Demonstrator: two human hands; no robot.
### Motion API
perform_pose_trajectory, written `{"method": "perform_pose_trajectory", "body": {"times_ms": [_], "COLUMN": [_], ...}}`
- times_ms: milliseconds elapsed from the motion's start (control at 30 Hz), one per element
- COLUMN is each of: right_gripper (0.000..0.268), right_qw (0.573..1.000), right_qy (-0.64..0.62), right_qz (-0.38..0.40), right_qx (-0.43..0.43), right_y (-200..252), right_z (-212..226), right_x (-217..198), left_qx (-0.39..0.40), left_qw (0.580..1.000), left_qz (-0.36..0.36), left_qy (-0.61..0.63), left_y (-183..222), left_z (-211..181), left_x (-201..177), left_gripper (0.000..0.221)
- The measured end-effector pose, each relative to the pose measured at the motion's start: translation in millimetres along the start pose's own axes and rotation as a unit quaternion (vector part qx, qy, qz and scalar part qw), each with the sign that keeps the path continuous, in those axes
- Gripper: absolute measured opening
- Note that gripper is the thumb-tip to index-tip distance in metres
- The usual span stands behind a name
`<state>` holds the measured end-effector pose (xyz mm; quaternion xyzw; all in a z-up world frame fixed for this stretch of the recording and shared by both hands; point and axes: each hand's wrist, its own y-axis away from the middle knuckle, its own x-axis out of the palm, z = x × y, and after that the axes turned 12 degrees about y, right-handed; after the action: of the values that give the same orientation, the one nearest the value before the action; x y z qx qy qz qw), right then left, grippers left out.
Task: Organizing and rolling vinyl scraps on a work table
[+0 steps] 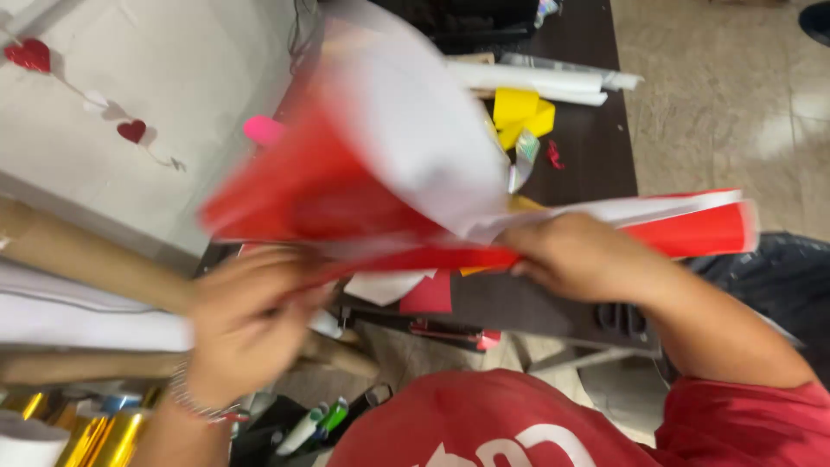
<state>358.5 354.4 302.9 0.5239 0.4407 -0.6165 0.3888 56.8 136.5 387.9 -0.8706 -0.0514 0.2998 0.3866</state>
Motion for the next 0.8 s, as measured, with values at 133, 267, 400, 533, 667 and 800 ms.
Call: {"method": "perform_pose_trajectory", "body": {"times_ms": [133, 267, 400, 533, 667, 800], "right_gripper": [0.035, 0.035, 0.042, 0.037, 0.025, 0.029], "right_qw": [0.989, 0.97, 0.961, 0.965, 0.987, 0.993], "right_qy": [-0.085, -0.209, -0.245, -0.217, -0.145, -0.109], "right_qz": [0.119, 0.111, 0.124, 0.134, 0.062, 0.012], "right_qx": [0.001, -0.048, -0.036, -0.06, -0.011, 0.04], "right_y": [29, 62, 94, 115, 134, 157], "right_z": [96, 149, 187, 223, 249, 248], "right_x": [28, 67, 91, 93, 87, 115], "left_qx": [-0.057, -0.278, -0.33, -0.326, -0.356, -0.328], "left_qw": [0.99, 0.936, 0.887, 0.875, 0.832, 0.856], "left_qz": [0.122, 0.119, 0.166, 0.191, 0.231, 0.265], "left_qy": [-0.033, 0.179, 0.275, 0.303, 0.359, 0.299], "left_y": [77, 169, 235, 263, 276, 280], "left_z": [1, -7, -4, -28, -44, -66], "left_x": [59, 77, 74, 79, 78, 77], "left_gripper": [0.019, 0.023, 0.028, 0.028, 0.027, 0.035]}}
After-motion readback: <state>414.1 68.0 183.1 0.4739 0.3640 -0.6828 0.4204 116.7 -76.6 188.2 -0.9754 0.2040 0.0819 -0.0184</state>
